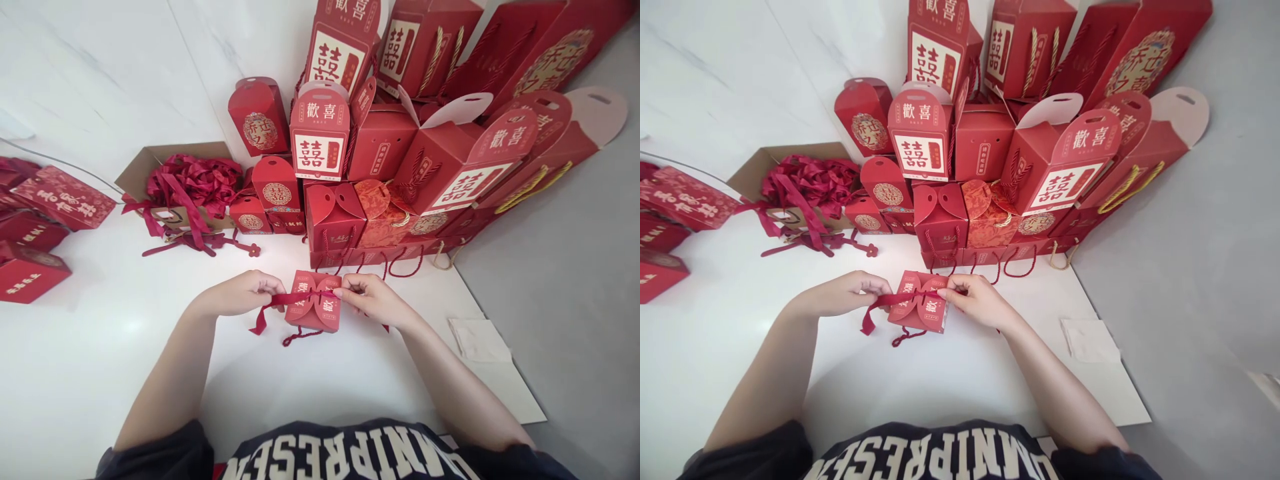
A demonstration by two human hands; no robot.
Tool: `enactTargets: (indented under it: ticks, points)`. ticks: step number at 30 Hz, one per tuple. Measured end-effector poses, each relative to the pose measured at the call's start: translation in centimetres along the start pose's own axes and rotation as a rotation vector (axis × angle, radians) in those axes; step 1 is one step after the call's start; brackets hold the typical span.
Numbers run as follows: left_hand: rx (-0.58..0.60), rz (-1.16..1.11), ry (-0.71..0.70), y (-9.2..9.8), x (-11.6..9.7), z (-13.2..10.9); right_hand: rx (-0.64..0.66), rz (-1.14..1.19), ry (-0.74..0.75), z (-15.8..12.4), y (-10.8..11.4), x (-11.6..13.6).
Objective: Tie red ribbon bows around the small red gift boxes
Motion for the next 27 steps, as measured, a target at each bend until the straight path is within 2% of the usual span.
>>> enactTargets:
  ticks: [4, 12, 18, 23, 27]
  points:
    - [-0.026, -0.096, -0.022, 0.1, -0.3, 0.3, 0.007, 0.049, -0.022, -0.1, -0.1, 0.0]
    - [-0.183, -0.005, 0.010, -0.4, -0.7, 1.6, -0.053, 0.027, -0.016, 0.2, -0.2, -0.7]
    - [-0.158, -0.063, 0.020, -1.0, -0.5, 2.2, -0.099, -0.008, -0.079, 0.1, -0.7, -1.4]
    - [-0.160, -0.046, 0.031, -1.0, -0.7, 2.3, -0.210, -0.208, -0.063, -0.1, -0.8, -0.7]
    - [-0.161, -0.058, 0.020, -1.1, -0.8, 2.4, -0.227, -0.274, -0.079, -0.2, -0.8, -0.6]
Point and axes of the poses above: each hand's wrist, its own z-axis towards the middle knuckle, its own y-axis out of the back of the hand, x = y × z, the point moved 7 cm from there along z, towards the middle knuckle, and after that the axes turned 14 degrees about z, right-handed, at the moved point
